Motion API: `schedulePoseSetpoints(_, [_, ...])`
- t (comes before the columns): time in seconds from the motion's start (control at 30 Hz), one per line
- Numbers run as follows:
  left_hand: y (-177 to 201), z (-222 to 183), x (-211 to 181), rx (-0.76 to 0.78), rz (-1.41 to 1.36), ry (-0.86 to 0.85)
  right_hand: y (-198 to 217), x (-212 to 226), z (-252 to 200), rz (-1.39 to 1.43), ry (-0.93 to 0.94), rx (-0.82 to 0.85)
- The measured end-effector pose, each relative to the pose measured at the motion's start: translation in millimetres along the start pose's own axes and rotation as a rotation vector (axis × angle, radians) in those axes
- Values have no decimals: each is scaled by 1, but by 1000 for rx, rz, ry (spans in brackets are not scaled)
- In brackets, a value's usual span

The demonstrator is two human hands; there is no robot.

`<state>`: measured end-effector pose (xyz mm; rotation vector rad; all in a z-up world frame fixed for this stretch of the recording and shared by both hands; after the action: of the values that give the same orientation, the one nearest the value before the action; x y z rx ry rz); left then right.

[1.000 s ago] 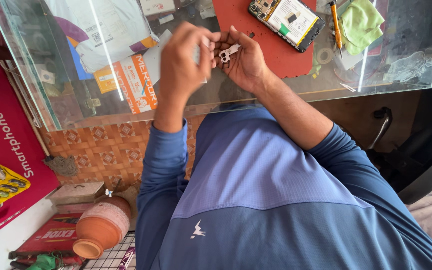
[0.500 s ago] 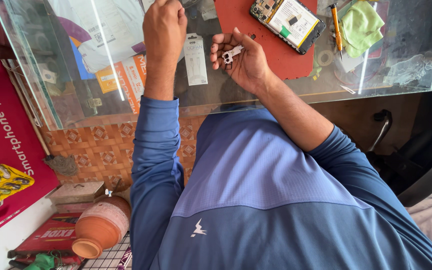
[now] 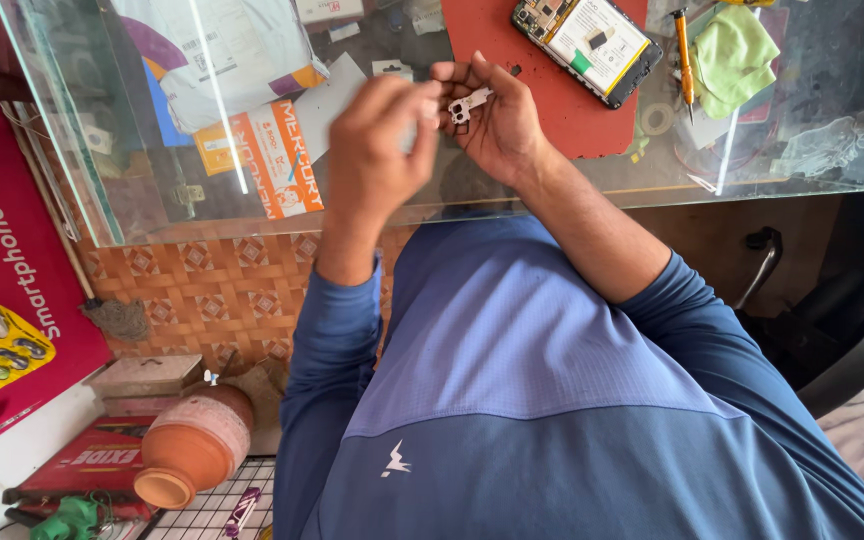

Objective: The person disassembles a smartphone, removes the battery, and manipulates internal components using a small tool. They then handle a separate phone back cover, peeling off a protective film and preparing it for reassembly.

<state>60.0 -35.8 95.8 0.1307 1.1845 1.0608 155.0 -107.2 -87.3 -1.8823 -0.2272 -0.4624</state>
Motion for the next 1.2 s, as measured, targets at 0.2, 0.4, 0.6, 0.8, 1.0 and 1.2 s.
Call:
schedulePoseSetpoints(0.2, [52, -40, 79, -149, 162, 263, -6, 6, -4, -56, 27, 7])
schedulePoseSetpoints(0.4, [41, -61, 105, -106, 229, 300, -4, 8, -6, -74, 36, 4])
schedulePoseSetpoints(0.6, [33, -50, 116, -120, 309, 233, -5, 8, -6, -80, 42, -6])
schedulePoseSetpoints(0.8, [16, -45, 137, -58, 407, 234, -7, 10, -8, -94, 61, 16])
schedulePoseSetpoints(1.0, [57, -50, 173, -224, 3, 305, -7, 8, -9, -78, 46, 14])
schedulePoseSetpoints(1.2, [65, -48, 93, -211, -226, 308, -14, 0, -11, -88, 7, 22])
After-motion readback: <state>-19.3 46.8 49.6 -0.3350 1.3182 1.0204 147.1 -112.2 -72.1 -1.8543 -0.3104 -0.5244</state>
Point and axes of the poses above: each hand's wrist, its own z-axis towards the middle knuckle, its own y-axis out of the back of the hand, x = y × z, the point moved 8 cm from there along z, towards the middle knuckle, and after that the axes turned 7 degrees about -z, right-handed, at the moved point
